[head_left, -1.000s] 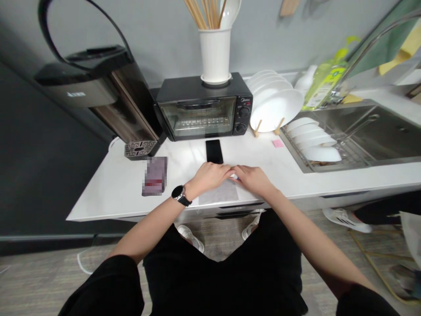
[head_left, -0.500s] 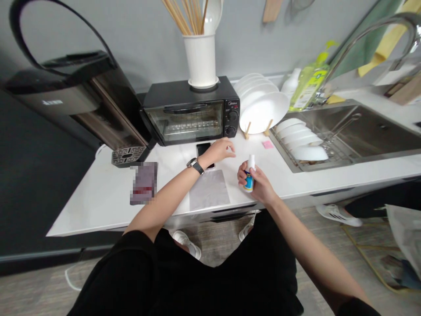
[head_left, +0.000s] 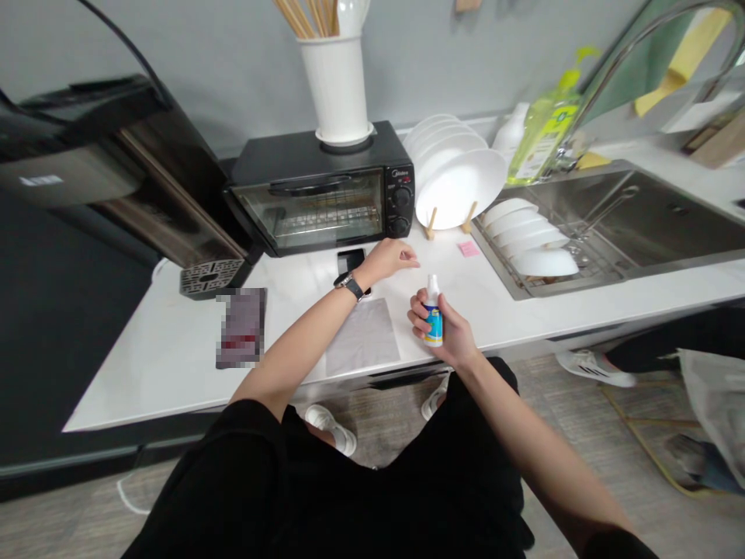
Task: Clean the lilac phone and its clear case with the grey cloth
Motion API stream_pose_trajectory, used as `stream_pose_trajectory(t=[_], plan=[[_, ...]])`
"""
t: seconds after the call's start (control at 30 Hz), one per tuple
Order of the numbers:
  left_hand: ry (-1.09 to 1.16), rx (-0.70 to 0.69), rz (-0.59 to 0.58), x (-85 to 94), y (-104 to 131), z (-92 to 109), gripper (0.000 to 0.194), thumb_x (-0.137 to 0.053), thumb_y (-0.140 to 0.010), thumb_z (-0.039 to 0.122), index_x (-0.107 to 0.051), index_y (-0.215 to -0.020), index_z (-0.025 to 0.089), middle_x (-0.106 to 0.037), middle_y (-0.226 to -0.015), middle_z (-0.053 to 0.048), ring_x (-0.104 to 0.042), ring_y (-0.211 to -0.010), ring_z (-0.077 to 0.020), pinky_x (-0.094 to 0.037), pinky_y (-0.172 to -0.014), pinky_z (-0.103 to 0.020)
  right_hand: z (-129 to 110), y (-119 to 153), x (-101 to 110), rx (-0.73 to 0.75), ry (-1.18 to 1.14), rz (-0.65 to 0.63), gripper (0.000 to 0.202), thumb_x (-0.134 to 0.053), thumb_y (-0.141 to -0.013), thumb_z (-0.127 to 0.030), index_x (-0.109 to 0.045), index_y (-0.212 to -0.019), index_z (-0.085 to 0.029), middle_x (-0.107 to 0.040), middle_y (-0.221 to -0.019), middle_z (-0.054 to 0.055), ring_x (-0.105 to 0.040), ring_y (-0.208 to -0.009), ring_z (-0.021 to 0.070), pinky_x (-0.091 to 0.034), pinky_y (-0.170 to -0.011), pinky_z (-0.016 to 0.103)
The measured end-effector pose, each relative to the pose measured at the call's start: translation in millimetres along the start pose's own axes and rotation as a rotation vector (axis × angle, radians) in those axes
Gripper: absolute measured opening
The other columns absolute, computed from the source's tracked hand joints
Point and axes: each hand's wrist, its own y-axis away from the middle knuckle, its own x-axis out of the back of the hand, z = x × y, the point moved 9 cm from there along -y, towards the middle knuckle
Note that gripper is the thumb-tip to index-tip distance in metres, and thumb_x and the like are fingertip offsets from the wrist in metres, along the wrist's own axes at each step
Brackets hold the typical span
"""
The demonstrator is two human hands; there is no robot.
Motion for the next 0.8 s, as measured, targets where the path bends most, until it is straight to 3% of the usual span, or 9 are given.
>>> stream_pose_trajectory(t=[0.1, 0.2, 0.3, 0.37, 0.43, 0.5, 0.57, 0.67, 0.8], plan=[[-0.015, 0.032, 0.02, 9.7, 4, -1, 0.039, -0.045, -0.063, 0.04, -0.048, -0.094, 0.015, -0.055, -0.088, -0.002, -0.047, -0.064, -0.0055, -0.034, -0.06, -0.02, 0, 1, 1, 0.014, 0.062, 0.005, 0.032, -0.011, -0.074, -0.041, -0.031, -0.095, -0.027, -0.025, -0.059, -0.001, -0.024, -0.042, 0.0119, -0.027, -0.038, 0.027], [-0.036, 0.079, 0.064, 30.6, 29, -5, 0.04, -0.042, -0.068, 0.035, -0.04, -0.103, 0.016, -0.051, -0.096, -0.003, -0.047, -0.067, -0.0063, -0.035, -0.063, -0.021, -1, 3, 0, 0.021, 0.079, -0.003, 0.033, -0.014, -0.074, -0.041, -0.027, -0.102, -0.03, -0.029, -0.06, -0.001, -0.025, -0.04, 0.0106, -0.028, -0.039, 0.026], [-0.059, 0.113, 0.083, 51.2, 83, -3, 0.035, -0.038, -0.071, 0.034, -0.04, -0.103, 0.02, -0.048, -0.1, -0.001, -0.048, -0.074, -0.0085, -0.037, -0.069, -0.022, -6, 7, -1, 0.051, 0.209, -0.018, 0.038, -0.02, -0.074, -0.04, -0.014, -0.111, -0.033, -0.037, -0.064, -0.002, -0.029, -0.038, 0.0093, -0.03, -0.039, 0.026], [-0.103, 0.177, 0.104, 61.2, 128, 0, 0.035, -0.035, -0.072, 0.035, -0.037, -0.105, 0.025, -0.046, -0.103, 0.001, -0.045, -0.087, -0.0119, -0.035, -0.077, -0.026, -14, 8, -4, 0.089, 0.428, -0.046, 0.043, -0.024, -0.074, -0.039, -0.01, -0.114, -0.032, -0.043, -0.069, -0.001, -0.037, -0.042, 0.0107, -0.034, -0.043, 0.026], [-0.133, 0.255, 0.116, 65.2, 169, 3, 0.038, -0.035, -0.072, 0.034, -0.031, -0.109, 0.028, -0.042, -0.109, 0.002, -0.038, -0.099, -0.0144, -0.03, -0.085, -0.029, -21, 8, -15, 0.151, 0.688, -0.109, 0.044, -0.028, -0.074, -0.038, -0.014, -0.114, -0.032, -0.049, -0.08, 0.001, -0.047, -0.056, 0.0143, -0.037, -0.053, 0.029], [-0.128, 0.277, 0.111, 63.3, 196, 9, 0.046, -0.039, -0.069, 0.037, -0.025, -0.112, 0.03, -0.038, -0.114, 0.003, -0.033, -0.104, -0.0143, -0.028, -0.088, -0.029, -26, 6, -33, 0.232, 0.918, -0.212, 0.042, -0.031, -0.073, -0.036, -0.02, -0.113, -0.032, -0.047, -0.097, 0.0, -0.049, -0.075, 0.0179, -0.037, -0.064, 0.03], [-0.087, 0.283, 0.103, 59.9, 208, 11, 0.055, -0.043, -0.066, 0.039, -0.018, -0.115, 0.032, -0.034, -0.117, 0.003, -0.03, -0.107, -0.0139, -0.027, -0.091, -0.029, -24, 4, -52, 0.297, 1.096, -0.321, 0.039, -0.031, -0.074, -0.033, -0.022, -0.112, -0.033, -0.043, -0.106, -0.002, -0.047, -0.084, 0.0194, -0.035, -0.069, 0.031], [-0.034, 0.309, 0.141, 61.3, 212, 4, 0.064, -0.045, -0.065, 0.036, -0.009, -0.117, 0.03, -0.031, -0.119, 0.002, -0.028, -0.108, -0.0136, -0.026, -0.091, -0.029, -13, 0, -73, 0.333, 1.298, -0.424, 0.037, -0.03, -0.075, -0.032, -0.025, -0.112, -0.033, -0.046, -0.104, 0.0, -0.049, -0.079, 0.0195, -0.035, -0.067, 0.032], [0.044, 0.355, 0.217, 65.1, 217, -13, 0.051, -0.033, -0.074, 0.027, -0.006, -0.117, 0.031, -0.036, -0.116, 0.003, -0.031, -0.106, -0.0119, -0.027, -0.091, -0.03, -1, -2, -88, 0.385, 1.467, -0.469, 0.034, -0.03, -0.076, -0.03, -0.03, -0.11, -0.03, -0.049, -0.099, 0.003, -0.051, -0.075, 0.0199, -0.034, -0.065, 0.031]])
